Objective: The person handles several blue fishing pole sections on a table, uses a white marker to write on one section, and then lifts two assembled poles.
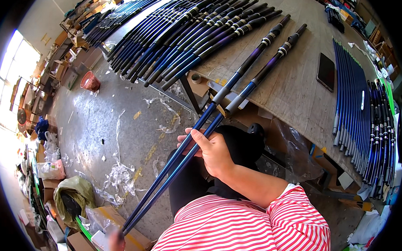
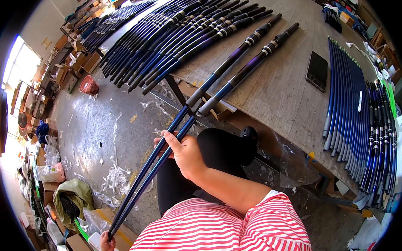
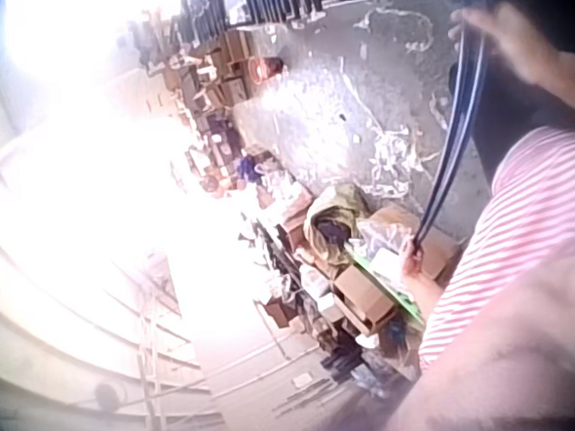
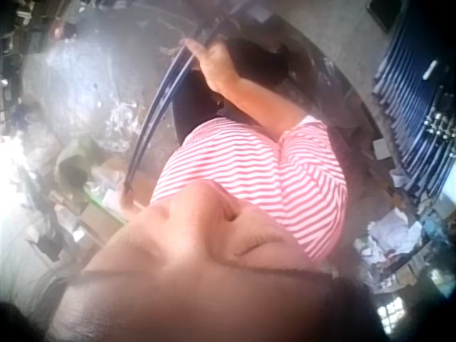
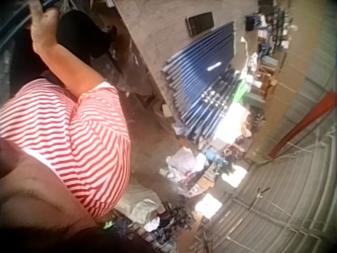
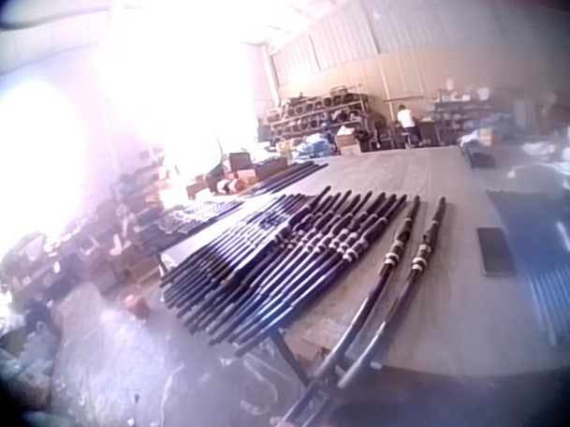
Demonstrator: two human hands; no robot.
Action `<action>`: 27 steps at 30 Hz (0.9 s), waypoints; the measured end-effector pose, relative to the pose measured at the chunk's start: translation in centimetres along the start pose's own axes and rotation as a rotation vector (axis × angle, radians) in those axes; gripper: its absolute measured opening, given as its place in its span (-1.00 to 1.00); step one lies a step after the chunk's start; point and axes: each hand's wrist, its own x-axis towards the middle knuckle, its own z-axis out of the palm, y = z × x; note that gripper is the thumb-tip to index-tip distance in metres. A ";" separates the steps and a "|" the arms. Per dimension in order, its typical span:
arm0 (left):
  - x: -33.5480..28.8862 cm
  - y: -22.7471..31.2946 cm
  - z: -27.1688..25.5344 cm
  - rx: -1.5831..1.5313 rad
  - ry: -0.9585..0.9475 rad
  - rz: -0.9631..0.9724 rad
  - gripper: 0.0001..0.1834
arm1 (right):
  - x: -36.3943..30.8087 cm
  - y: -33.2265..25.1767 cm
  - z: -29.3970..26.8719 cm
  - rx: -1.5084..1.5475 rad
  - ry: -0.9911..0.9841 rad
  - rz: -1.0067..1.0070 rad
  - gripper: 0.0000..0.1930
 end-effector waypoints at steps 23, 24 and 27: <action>7.4 10.5 -7.1 0.273 0.066 0.092 -0.78 | 0.3 -0.7 -0.6 0.075 -0.017 -0.009 -0.70; 7.3 10.6 -7.2 0.274 0.038 0.078 -0.78 | 0.3 -0.8 -0.5 0.065 -0.018 -0.009 -0.70; 7.9 10.3 -6.9 -0.128 0.084 -0.146 -0.78 | 0.4 -1.0 -0.9 0.058 -0.007 -0.018 -0.71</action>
